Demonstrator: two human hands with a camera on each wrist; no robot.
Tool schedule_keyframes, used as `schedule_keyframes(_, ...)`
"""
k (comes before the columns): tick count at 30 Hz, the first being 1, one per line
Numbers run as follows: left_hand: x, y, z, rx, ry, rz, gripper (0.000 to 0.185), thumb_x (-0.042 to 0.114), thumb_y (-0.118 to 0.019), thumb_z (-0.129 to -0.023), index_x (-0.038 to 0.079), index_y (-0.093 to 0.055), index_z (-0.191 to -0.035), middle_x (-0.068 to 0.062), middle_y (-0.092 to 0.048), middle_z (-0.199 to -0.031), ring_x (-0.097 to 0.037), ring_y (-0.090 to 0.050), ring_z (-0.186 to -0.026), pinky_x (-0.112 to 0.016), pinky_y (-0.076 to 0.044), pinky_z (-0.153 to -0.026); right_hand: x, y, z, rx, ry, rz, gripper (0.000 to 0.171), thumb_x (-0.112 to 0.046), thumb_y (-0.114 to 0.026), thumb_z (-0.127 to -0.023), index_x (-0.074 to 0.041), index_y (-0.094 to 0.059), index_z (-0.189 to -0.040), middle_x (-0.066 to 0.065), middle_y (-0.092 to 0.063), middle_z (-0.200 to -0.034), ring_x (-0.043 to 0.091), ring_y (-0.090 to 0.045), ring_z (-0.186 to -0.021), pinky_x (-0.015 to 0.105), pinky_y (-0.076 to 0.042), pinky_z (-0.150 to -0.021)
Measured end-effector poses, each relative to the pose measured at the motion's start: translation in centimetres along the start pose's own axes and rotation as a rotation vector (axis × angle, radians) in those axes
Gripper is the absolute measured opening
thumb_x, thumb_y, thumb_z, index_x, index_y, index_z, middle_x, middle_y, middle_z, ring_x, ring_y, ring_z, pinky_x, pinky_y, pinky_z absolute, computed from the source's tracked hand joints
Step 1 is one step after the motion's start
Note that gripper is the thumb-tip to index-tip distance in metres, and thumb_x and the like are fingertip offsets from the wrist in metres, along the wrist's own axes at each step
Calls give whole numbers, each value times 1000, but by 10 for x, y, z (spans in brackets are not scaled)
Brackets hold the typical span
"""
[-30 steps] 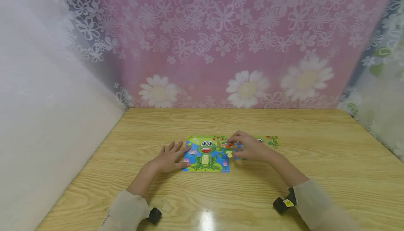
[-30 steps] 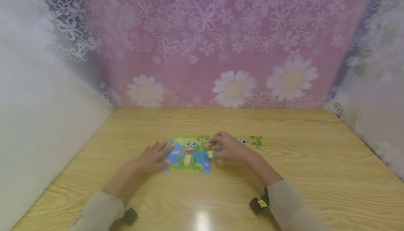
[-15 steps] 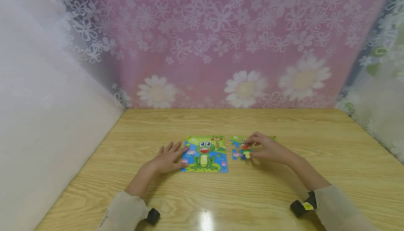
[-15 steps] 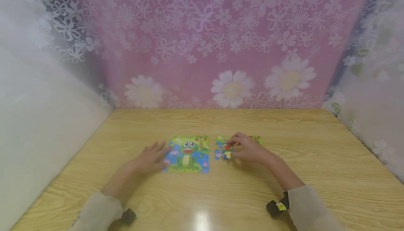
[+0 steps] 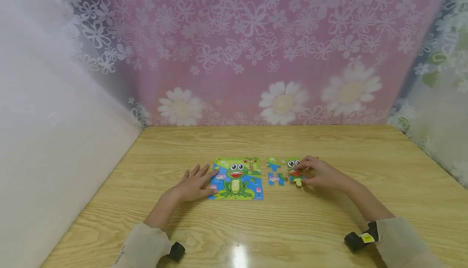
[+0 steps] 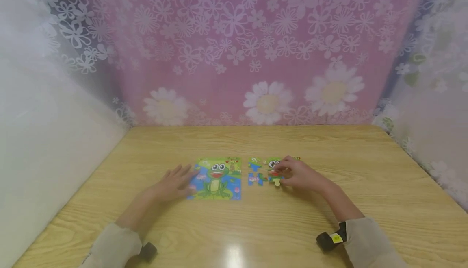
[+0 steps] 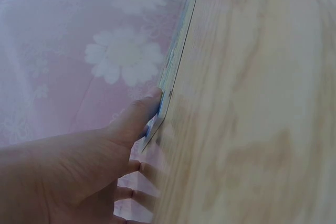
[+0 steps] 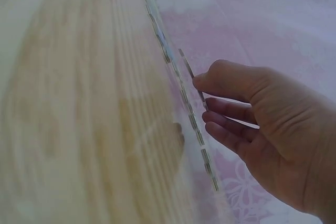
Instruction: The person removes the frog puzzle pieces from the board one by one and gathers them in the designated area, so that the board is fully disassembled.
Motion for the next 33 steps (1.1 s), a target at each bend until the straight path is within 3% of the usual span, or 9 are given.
schedule_keyframes(33,0,0,1,0,-3,3,69,49,-51,-91,20,-25,-147,-16,-7,-151,-40,3,-135,-60,4,-101,13,-7,3,-69,10,-10,27,-14,-69,-83,-9,-63,-109,3,-50,-105,24,-50,-99,45,-43,-85)
Point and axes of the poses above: each hand's wrist, its own z-axis away from the middle knuckle, its own y-axis out of the back of the hand, x = y × z, the point moved 9 cm from there along -z, towards the middle knuckle
